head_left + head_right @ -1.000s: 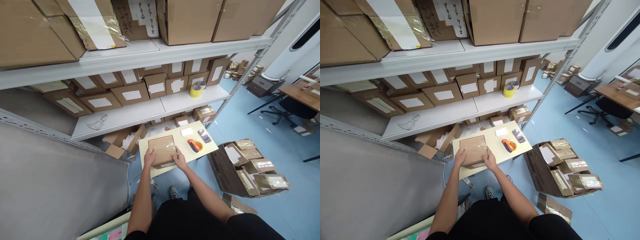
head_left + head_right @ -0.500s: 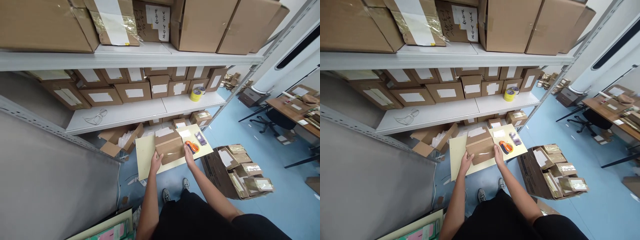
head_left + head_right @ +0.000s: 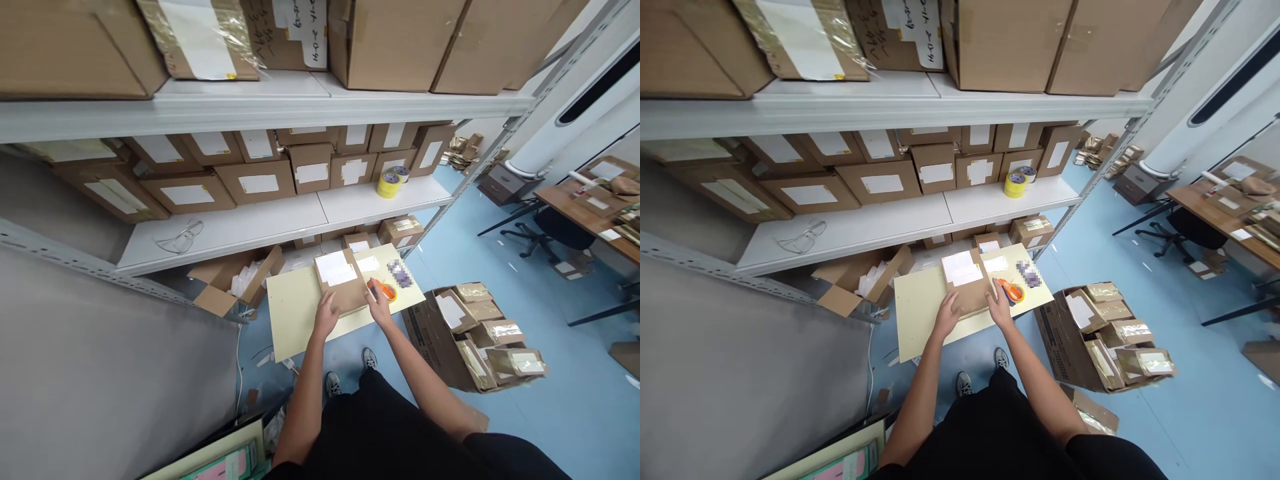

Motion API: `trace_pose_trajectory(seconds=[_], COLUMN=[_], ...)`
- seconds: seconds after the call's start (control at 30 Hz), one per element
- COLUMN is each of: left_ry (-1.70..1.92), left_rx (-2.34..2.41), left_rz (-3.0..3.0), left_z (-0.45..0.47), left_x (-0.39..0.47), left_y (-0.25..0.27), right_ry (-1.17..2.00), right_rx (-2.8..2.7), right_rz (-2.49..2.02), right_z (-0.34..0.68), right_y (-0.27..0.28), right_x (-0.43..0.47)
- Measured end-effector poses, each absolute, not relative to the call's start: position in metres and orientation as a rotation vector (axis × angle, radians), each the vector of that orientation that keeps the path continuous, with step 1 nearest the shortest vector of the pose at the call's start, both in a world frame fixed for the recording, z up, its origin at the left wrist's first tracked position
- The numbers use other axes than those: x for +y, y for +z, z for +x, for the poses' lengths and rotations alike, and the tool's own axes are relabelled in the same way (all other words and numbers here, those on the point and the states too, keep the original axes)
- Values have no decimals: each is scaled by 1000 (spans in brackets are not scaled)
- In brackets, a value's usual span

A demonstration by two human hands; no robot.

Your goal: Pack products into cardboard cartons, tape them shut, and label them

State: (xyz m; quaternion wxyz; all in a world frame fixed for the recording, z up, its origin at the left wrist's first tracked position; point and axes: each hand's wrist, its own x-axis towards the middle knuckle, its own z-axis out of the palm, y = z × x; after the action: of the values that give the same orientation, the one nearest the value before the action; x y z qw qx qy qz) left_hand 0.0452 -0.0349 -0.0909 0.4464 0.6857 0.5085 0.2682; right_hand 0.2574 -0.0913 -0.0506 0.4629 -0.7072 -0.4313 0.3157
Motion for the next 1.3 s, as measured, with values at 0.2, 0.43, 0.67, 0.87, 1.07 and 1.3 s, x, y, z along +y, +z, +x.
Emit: trace_pose_trajectory(seconds=[0.2,0.43,0.67,0.87,1.07,1.3], left_ry=[377,461,537,390,332,363], left_rx=[1468,1669,1753,1827,1846,1854], left_rz=[1874,2048,2195,2346,2342,2348], left_z=[122,153,149,150,151,152], left_x=[1,-10,-8,-10,-10,-9], left_y=[-88,-115,-132,-128,-124,-124], right_ry=[863,875,1124,1188,1146,1015], right_rx=[-949,-1022,-1048,-1013,-1127,-1274], right_rz=[-1790,-2126,-2460,-2618,-2579,-2413], right_z=[296,374,427,434,435,454], right_y=[-51,-93,-154,-195,-203,-166], right_x=[-71,-21,78,123,120,98])
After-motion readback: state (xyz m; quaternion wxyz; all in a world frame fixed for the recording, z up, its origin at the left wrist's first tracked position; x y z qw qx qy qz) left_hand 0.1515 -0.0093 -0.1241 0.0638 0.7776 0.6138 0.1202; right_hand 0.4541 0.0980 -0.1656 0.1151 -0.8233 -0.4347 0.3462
